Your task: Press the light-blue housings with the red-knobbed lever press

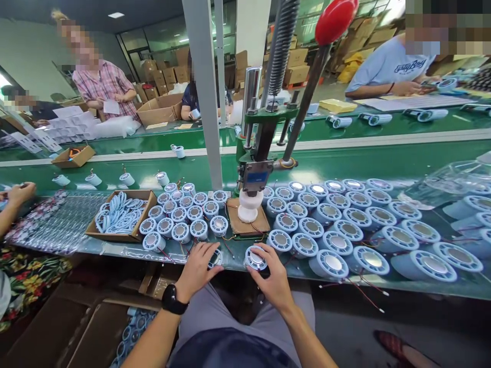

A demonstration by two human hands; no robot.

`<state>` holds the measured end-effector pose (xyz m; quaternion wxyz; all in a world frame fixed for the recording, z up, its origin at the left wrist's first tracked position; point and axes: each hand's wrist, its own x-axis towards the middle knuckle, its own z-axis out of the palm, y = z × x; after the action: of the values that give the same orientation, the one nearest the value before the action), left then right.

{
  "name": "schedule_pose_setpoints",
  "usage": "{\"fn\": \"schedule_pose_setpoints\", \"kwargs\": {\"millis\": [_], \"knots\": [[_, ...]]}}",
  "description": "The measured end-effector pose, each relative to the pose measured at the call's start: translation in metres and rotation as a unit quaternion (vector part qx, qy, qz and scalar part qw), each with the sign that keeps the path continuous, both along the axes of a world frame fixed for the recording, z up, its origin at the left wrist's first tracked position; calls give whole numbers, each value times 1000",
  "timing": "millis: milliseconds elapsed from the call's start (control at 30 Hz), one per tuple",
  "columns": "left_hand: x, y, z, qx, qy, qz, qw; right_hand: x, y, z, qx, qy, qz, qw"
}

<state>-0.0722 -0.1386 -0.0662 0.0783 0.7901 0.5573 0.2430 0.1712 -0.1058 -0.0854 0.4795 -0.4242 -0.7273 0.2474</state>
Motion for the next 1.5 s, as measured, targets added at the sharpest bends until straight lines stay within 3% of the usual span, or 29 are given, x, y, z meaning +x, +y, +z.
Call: {"fn": "schedule_pose_setpoints", "kwargs": {"millis": [133,300,433,567,667,733,867,1100,1267,1500], "knots": [[-8,-3,-2,37,24,-39,998,0,-3,0,-1,-6,4,1000],[-13,-8,1,25,74,-70,995,-4,-21,16,35,-13,-1,999],[-15,-9,-2,21,87,-73,993,-18,-39,24,65,-21,60,996],[-13,-13,-2,48,14,-45,998,-37,-45,15,45,-33,75,996],[-6,-22,12,75,-120,24,990,-51,-39,5,11,-26,64,998],[1,-27,25,64,-160,55,984,-61,-30,0,7,-15,68,998],[17,-25,39,1,-113,63,992,-75,-11,-10,-3,17,82,997],[30,-13,42,-13,-102,87,991,-81,-6,-22,-33,42,78,995],[37,-16,35,-4,-149,137,979,-80,-7,-19,-38,41,77,996],[45,-20,6,13,-257,172,951,-78,-7,-15,-12,-16,97,995]]}}
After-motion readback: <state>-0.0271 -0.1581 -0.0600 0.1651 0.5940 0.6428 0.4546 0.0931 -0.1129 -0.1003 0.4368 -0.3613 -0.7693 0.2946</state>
